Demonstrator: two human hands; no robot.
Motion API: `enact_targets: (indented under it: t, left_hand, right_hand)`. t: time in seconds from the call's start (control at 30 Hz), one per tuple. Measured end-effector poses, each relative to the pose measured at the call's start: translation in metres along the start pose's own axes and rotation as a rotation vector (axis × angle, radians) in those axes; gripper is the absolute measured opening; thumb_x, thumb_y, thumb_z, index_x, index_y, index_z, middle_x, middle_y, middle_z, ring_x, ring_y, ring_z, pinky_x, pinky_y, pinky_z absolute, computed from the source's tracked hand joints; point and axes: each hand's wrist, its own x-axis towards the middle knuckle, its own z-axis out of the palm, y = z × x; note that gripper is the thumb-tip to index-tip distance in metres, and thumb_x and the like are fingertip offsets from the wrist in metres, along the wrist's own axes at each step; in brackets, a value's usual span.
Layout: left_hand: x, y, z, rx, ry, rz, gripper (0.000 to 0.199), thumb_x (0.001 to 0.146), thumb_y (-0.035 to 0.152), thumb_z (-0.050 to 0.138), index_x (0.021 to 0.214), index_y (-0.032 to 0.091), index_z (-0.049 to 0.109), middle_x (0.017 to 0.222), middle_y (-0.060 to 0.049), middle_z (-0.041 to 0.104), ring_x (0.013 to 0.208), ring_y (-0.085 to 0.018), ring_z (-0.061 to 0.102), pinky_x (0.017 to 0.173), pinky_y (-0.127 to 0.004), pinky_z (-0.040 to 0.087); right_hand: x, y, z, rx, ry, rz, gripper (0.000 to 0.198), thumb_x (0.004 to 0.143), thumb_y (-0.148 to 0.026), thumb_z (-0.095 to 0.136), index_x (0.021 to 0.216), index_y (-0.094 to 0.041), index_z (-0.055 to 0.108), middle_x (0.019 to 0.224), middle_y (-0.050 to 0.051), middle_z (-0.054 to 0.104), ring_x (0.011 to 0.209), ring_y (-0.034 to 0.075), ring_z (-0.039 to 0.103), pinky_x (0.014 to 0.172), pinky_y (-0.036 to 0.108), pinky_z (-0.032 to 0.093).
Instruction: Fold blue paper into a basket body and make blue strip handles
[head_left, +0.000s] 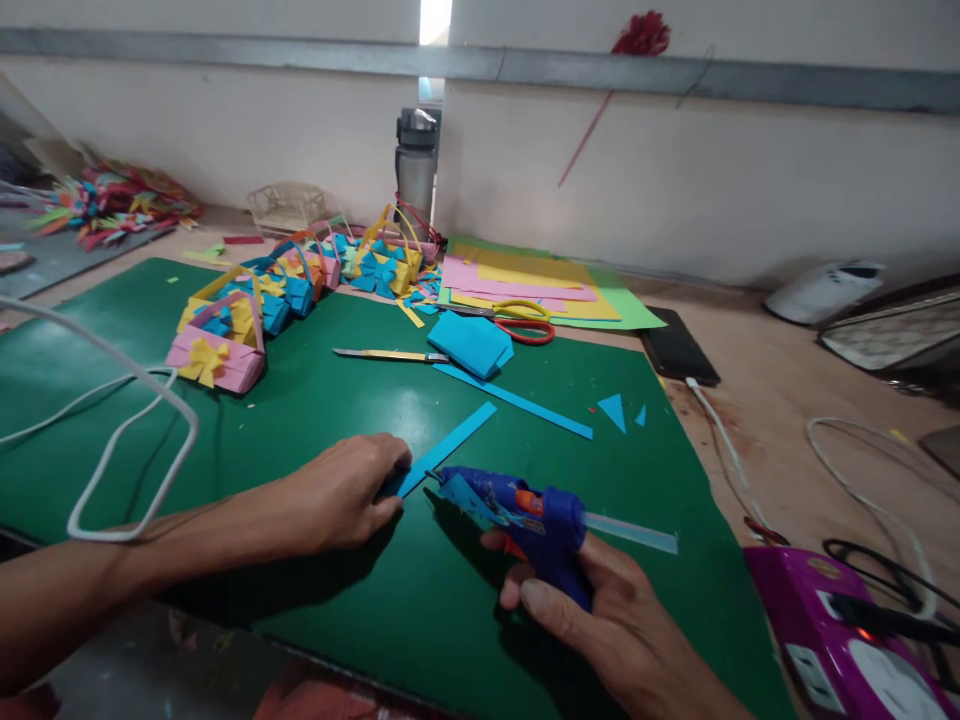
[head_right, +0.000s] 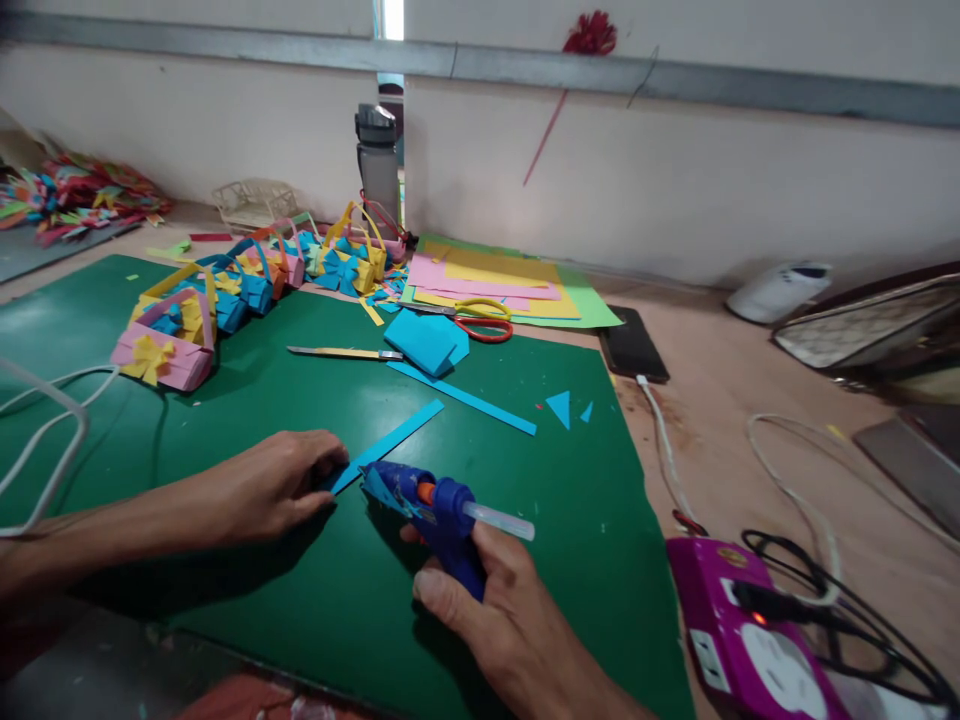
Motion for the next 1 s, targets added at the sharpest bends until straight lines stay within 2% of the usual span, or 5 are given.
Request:
enact_targets:
  t: [0.2, 0.4, 0.6, 0.77, 1.0]
  left_hand:
    - [-0.024, -0.018, -0.008, 0.018, -0.047, 0.068, 0.024, 0.082, 0.023, 0.05, 0.106, 0.022, 0.049, 0.106, -0.005, 0.054, 0.085, -0.018, 0.055, 0.073, -0.029, 0.043]
    - [-0.035, -0.018, 0.021, 0.187, 0.003, 0.074, 0.024, 0.087, 0.022, 0.043, 0.11, 0.02, 0.048, 0.117, -0.011, 0.048, 0.092, -0.022, 0.054, 0.073, -0.034, 0.047]
    - [-0.007, -0.018, 0.027, 0.273, 0.064, 0.182, 0.028, 0.089, 0.011, 0.033, 0.109, 0.021, 0.05, 0.111, -0.01, 0.053, 0.086, -0.019, 0.054, 0.069, -0.03, 0.047]
    - [0.018, -0.02, 0.008, 0.229, 0.122, 0.121, 0.021, 0.091, 0.022, 0.035, 0.1, 0.019, 0.054, 0.094, -0.007, 0.057, 0.08, -0.019, 0.056, 0.069, -0.03, 0.046]
    - [0.026, 0.002, 0.004, 0.31, 0.021, -0.007, 0.018, 0.083, 0.031, 0.048, 0.09, 0.017, 0.056, 0.092, -0.009, 0.058, 0.071, -0.022, 0.059, 0.054, -0.031, 0.041]
  right_hand:
    - [0.001, 0.0, -0.002, -0.03, 0.017, 0.023, 0.048, 0.08, -0.054, 0.052, 0.114, -0.022, 0.061, 0.097, 0.008, 0.067, 0.089, 0.024, 0.061, 0.085, 0.042, 0.046]
    - [0.001, -0.001, -0.003, -0.039, 0.034, -0.023, 0.042, 0.081, -0.05, 0.053, 0.112, -0.022, 0.062, 0.103, 0.008, 0.066, 0.092, 0.024, 0.061, 0.085, 0.041, 0.047]
    - [-0.002, -0.009, -0.007, -0.058, 0.16, -0.054, 0.032, 0.08, -0.049, 0.054, 0.082, -0.021, 0.07, 0.097, 0.007, 0.068, 0.088, 0.023, 0.063, 0.082, 0.037, 0.05]
    - [-0.003, -0.016, -0.006, -0.024, 0.332, -0.068, 0.031, 0.078, -0.049, 0.054, 0.081, -0.023, 0.071, 0.096, 0.005, 0.068, 0.084, 0.021, 0.062, 0.077, 0.032, 0.051]
    - [-0.003, -0.017, -0.005, 0.002, 0.312, -0.051, 0.03, 0.078, -0.048, 0.054, 0.083, -0.022, 0.069, 0.095, 0.005, 0.069, 0.083, 0.021, 0.062, 0.077, 0.032, 0.05]
